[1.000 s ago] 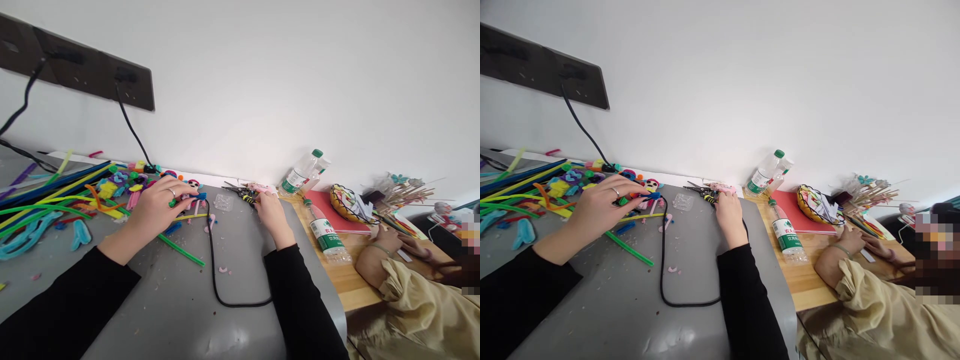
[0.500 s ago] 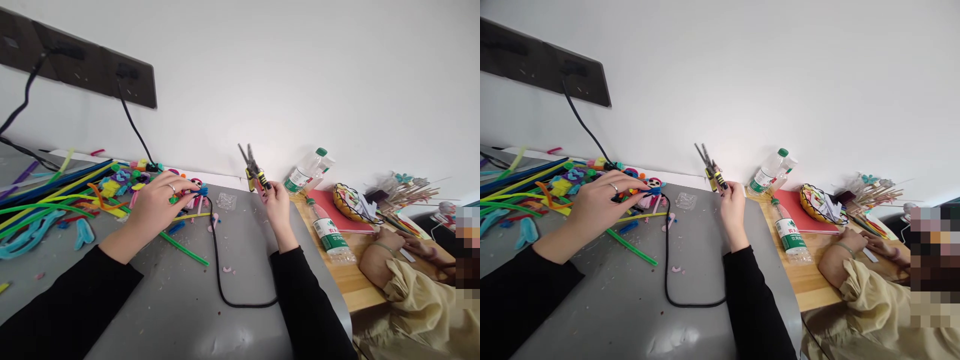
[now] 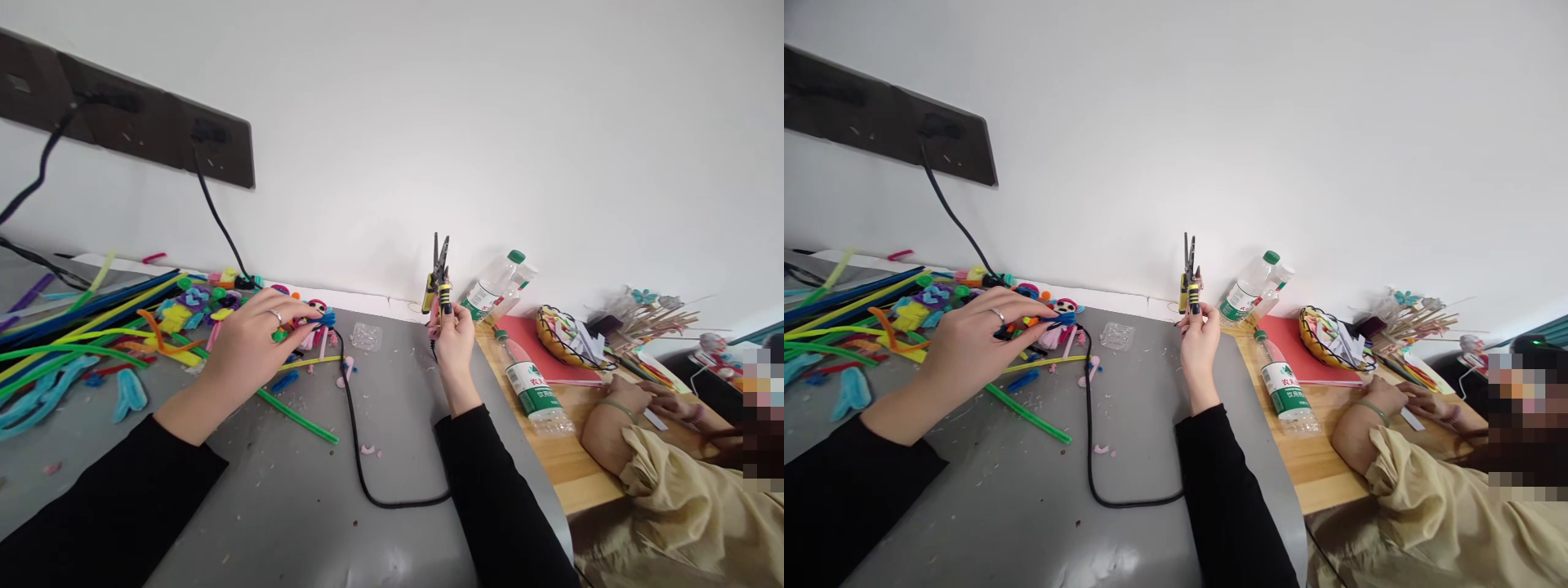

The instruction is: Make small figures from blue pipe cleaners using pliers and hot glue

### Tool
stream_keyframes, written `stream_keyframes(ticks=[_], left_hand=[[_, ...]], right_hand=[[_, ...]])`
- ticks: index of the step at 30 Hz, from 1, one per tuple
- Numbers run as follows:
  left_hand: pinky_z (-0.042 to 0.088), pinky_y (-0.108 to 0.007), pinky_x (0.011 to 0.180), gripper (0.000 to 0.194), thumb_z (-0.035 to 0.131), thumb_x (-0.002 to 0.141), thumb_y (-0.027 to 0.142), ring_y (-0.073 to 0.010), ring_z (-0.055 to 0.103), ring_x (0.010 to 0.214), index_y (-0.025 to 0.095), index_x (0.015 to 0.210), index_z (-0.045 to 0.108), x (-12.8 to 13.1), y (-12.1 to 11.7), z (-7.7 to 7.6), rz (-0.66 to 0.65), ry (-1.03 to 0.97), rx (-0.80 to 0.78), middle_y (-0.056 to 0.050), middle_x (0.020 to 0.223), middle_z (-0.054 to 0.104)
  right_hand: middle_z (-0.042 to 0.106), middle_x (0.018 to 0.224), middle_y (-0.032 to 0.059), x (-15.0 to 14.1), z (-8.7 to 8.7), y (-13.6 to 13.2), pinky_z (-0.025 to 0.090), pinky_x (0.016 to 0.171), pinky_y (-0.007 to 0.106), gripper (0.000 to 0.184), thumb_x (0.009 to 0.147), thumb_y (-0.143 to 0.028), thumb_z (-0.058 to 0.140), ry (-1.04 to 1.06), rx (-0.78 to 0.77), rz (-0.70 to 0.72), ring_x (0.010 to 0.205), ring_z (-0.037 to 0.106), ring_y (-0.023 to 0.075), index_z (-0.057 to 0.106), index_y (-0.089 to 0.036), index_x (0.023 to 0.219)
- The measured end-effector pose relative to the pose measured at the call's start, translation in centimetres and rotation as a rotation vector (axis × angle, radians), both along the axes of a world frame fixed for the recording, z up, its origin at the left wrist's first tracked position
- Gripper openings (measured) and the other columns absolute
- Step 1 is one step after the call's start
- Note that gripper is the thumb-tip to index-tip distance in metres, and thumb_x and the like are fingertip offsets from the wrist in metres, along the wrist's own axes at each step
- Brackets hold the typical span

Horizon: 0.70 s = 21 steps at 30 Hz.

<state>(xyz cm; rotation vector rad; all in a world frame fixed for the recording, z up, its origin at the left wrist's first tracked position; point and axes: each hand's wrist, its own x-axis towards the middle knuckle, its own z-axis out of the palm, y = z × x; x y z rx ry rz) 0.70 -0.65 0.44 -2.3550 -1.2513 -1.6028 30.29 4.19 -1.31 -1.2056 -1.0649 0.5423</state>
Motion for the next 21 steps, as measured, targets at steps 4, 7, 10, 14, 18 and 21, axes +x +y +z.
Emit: stream_keyframes(ticks=[4,7,10,14,18,21], left_hand=[[0.059,-0.039,0.081,0.016,0.063,0.095,0.036,-0.0266,0.072,0.088,0.03,0.089,0.077,0.1,0.0,0.0,0.001,-0.043,-0.022,-0.003,0.089,0.079],[0.058,-0.04,0.08,0.017,0.063,0.094,0.035,-0.027,0.071,0.087,0.03,0.088,0.078,0.1,0.1,0.0,-0.011,-0.074,-0.036,-0.004,0.087,0.079],[0.058,-0.04,0.08,0.016,0.064,0.092,0.035,-0.0278,0.071,0.086,0.032,0.087,0.079,0.2,0.1,0.1,-0.02,-0.115,-0.051,-0.004,0.087,0.079],[0.057,-0.041,0.079,0.015,0.065,0.09,0.036,-0.0287,0.071,0.086,0.033,0.085,0.079,0.3,0.1,0.2,-0.027,-0.153,-0.08,-0.004,0.086,0.079],[0.057,-0.042,0.083,0.016,0.065,0.09,0.037,-0.029,0.071,0.086,0.033,0.085,0.08,0.4,0.1,0.2,-0.029,-0.156,-0.088,-0.004,0.087,0.079],[0.057,-0.043,0.084,0.016,0.065,0.089,0.038,-0.0294,0.071,0.087,0.033,0.085,0.08,0.4,0.2,0.1,-0.031,-0.154,-0.096,-0.004,0.087,0.079]], right_hand=[[0.046,0.055,-0.0096,-0.1,0.2,-0.1,0.035,0.047,0.025,0.044,0.082,-0.063,0.07,0.102,0.032,0.088,0.047,0.042,0.0096,0.053,-0.023,0.087],[0.038,0.055,-0.011,-0.2,0.5,-0.2,0.031,0.045,0.024,0.049,0.078,-0.065,0.074,0.234,0.03,0.155,0.045,0.035,0.0073,0.047,-0.024,0.076],[0.032,0.055,-0.0125,-0.4,0.9,-0.3,0.029,0.044,0.022,0.051,0.077,-0.064,0.076,0.273,0.03,0.171,0.044,0.031,0.006,0.044,-0.024,0.073],[0.029,0.057,-0.0131,-0.7,1.4,-0.6,0.029,0.043,0.02,0.049,0.076,-0.05,0.083,0.413,0.028,0.263,0.044,0.029,0.0047,0.042,-0.024,0.072],[0.028,0.058,-0.0119,-0.5,2.1,-0.9,0.029,0.042,0.02,0.049,0.079,-0.036,0.079,0.479,0.025,0.314,0.044,0.029,0.0051,0.033,-0.024,0.069],[0.028,0.058,-0.0112,-0.1,2.5,-1.0,0.029,0.041,0.019,0.047,0.078,-0.033,0.078,0.487,0.036,0.323,0.045,0.028,0.0051,0.033,-0.024,0.067]])
